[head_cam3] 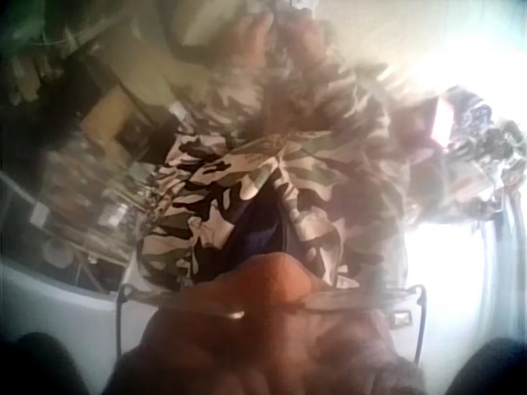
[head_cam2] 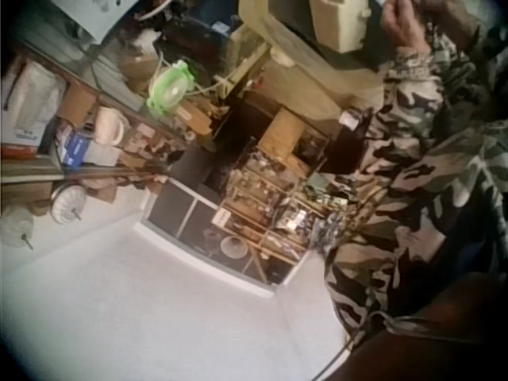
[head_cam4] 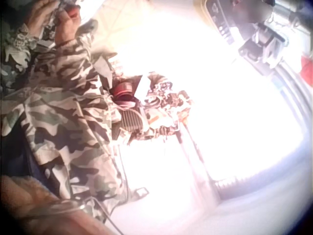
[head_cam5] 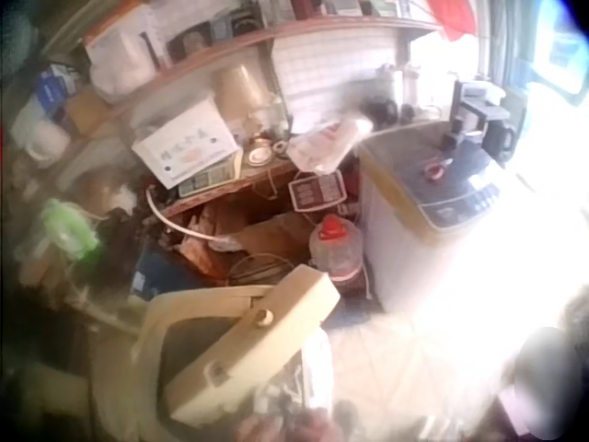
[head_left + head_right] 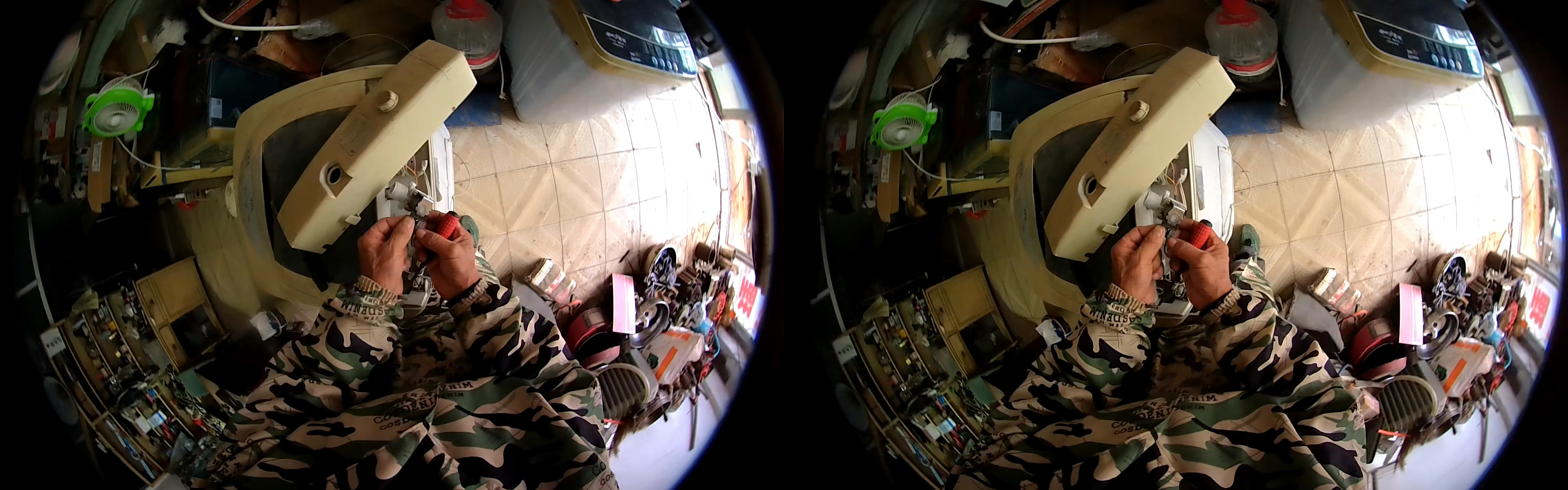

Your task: The person disassembles a beige CRT television, using a screwdriver to remove screws and extract a small white cylindrical component. They then move outdoors to a washing machine, where they use a multimeter to test the component and the machine's internal wiring.

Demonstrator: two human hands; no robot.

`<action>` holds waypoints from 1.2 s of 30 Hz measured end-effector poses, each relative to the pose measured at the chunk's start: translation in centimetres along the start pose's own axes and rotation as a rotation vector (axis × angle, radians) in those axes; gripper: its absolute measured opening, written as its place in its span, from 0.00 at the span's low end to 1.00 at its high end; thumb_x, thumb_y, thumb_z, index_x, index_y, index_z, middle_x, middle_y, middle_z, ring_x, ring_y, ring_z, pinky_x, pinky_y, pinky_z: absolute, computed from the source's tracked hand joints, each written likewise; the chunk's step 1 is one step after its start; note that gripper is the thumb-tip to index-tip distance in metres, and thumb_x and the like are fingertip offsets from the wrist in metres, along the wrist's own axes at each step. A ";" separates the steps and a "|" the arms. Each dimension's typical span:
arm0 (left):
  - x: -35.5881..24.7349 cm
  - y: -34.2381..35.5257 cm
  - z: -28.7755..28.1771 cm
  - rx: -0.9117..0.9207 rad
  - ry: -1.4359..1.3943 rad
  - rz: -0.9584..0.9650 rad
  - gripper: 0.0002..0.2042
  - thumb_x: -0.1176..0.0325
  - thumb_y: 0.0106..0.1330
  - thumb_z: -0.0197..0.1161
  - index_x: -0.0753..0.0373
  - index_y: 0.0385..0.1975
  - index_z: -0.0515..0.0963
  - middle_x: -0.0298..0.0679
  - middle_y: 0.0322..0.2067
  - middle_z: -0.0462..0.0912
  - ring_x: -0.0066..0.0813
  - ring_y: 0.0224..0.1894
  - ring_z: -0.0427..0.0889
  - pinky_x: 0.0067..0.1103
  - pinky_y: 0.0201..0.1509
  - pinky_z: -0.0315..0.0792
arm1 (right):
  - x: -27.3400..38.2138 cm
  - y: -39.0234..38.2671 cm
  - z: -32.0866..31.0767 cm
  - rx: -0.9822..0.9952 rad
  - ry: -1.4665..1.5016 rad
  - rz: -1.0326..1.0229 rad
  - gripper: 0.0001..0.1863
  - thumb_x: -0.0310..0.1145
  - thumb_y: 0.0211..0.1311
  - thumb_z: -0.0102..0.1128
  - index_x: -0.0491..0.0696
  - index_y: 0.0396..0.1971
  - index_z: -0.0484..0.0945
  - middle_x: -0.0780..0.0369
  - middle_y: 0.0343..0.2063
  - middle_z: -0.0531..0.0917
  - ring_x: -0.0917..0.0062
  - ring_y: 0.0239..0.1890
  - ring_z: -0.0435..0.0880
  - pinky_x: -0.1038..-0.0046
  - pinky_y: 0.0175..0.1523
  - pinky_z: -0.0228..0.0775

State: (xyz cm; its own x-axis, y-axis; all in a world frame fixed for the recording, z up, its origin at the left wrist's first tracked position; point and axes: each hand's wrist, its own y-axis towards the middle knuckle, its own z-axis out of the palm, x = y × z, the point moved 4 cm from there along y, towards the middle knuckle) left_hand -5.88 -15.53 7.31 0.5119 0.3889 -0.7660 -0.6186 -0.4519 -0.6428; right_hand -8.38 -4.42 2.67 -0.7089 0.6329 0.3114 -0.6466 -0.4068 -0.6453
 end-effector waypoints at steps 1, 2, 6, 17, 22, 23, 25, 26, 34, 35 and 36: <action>-0.1 0.1 0.2 -0.002 -0.001 -0.010 0.09 0.66 0.69 0.65 0.66 0.37 0.80 0.24 0.16 0.70 0.09 0.13 0.59 0.13 0.16 0.53 | -0.2 0.0 0.1 0.000 0.011 -0.018 0.17 0.17 0.58 0.63 0.42 0.47 0.73 0.63 0.32 0.79 0.76 0.26 0.78 0.75 0.29 0.70; -0.2 0.2 0.4 0.004 -0.011 -0.007 0.09 0.66 0.69 0.65 0.66 0.37 0.80 0.23 0.16 0.70 0.09 0.13 0.58 0.13 0.16 0.53 | -0.3 -0.2 0.1 -0.012 0.018 -0.029 0.16 0.18 0.59 0.63 0.42 0.46 0.73 0.63 0.31 0.79 0.77 0.26 0.78 0.76 0.29 0.69; -0.3 0.3 0.7 0.040 -0.043 -0.027 0.07 0.67 0.68 0.65 0.66 0.37 0.80 0.23 0.16 0.70 0.09 0.13 0.58 0.13 0.15 0.53 | -1.1 -0.6 -0.1 -0.045 0.016 -0.010 0.11 0.22 0.61 0.63 0.43 0.43 0.76 0.64 0.28 0.80 0.79 0.23 0.76 0.77 0.27 0.68; -0.4 0.6 -0.2 0.179 0.004 -0.059 0.07 0.67 0.68 0.65 0.64 0.37 0.80 0.23 0.15 0.69 0.09 0.13 0.57 0.14 0.16 0.54 | -2.5 -1.3 0.8 -0.172 0.147 -0.083 0.07 0.26 0.62 0.60 0.42 0.38 0.77 0.65 0.26 0.79 0.82 0.21 0.73 0.79 0.24 0.63; 0.1 0.8 -0.5 0.219 0.037 -0.064 0.08 0.66 0.69 0.65 0.64 0.38 0.80 0.22 0.15 0.69 0.09 0.12 0.57 0.14 0.16 0.54 | -2.5 -1.9 0.8 -0.176 0.164 -0.094 0.06 0.26 0.62 0.60 0.43 0.37 0.76 0.65 0.26 0.78 0.82 0.21 0.72 0.79 0.25 0.62; 0.1 0.7 -0.4 0.224 0.039 -0.068 0.08 0.66 0.69 0.65 0.64 0.38 0.80 0.22 0.15 0.68 0.09 0.13 0.57 0.14 0.16 0.54 | -2.6 -1.9 0.7 -0.174 0.163 -0.097 0.05 0.26 0.62 0.59 0.43 0.37 0.76 0.66 0.25 0.78 0.83 0.21 0.71 0.79 0.24 0.62; 0.0 0.5 -0.2 0.231 0.046 -0.075 0.07 0.65 0.68 0.65 0.63 0.37 0.80 0.21 0.15 0.66 0.09 0.13 0.56 0.14 0.16 0.53 | -2.6 -1.7 0.4 -0.167 0.165 -0.100 0.05 0.26 0.61 0.58 0.43 0.36 0.76 0.66 0.24 0.77 0.83 0.19 0.70 0.79 0.24 0.61; 0.0 0.4 -0.3 0.228 0.072 -0.097 0.07 0.65 0.68 0.65 0.62 0.36 0.79 0.21 0.15 0.65 0.10 0.13 0.56 0.14 0.16 0.53 | -2.6 -1.6 0.2 -0.165 0.129 -0.106 0.04 0.25 0.60 0.58 0.43 0.35 0.76 0.66 0.23 0.77 0.83 0.19 0.69 0.79 0.24 0.61; -0.4 1.0 -1.4 0.274 0.244 -0.272 0.15 0.53 0.64 0.69 0.59 0.35 0.80 0.24 0.21 0.70 0.13 0.18 0.63 0.15 0.20 0.57 | -2.6 -2.3 0.3 -0.131 -0.336 -0.250 0.03 0.25 0.55 0.58 0.41 0.25 0.77 0.71 0.21 0.76 0.87 0.24 0.69 0.79 0.29 0.63; -0.5 1.2 -1.2 0.288 0.319 -0.206 0.16 0.53 0.64 0.69 0.60 0.35 0.81 0.24 0.22 0.72 0.13 0.19 0.65 0.15 0.21 0.58 | -2.6 -2.6 0.9 -0.105 -0.329 -0.264 0.03 0.25 0.55 0.57 0.41 0.26 0.77 0.71 0.21 0.76 0.87 0.24 0.69 0.79 0.29 0.63; -0.5 1.4 -1.1 0.302 0.394 -0.140 0.16 0.53 0.64 0.69 0.61 0.36 0.81 0.25 0.23 0.74 0.13 0.19 0.66 0.15 0.21 0.59 | -2.2 -3.1 1.8 -0.078 -0.323 -0.278 0.04 0.25 0.56 0.57 0.40 0.27 0.78 0.71 0.21 0.76 0.87 0.24 0.70 0.79 0.29 0.63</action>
State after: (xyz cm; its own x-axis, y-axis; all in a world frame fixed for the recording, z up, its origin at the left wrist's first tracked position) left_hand -6.36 -17.27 6.79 0.7520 0.0704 -0.6554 -0.6427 -0.1422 -0.7528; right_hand -5.38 -5.77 5.25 -0.5709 0.4678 0.6747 -0.8106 -0.1909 -0.5536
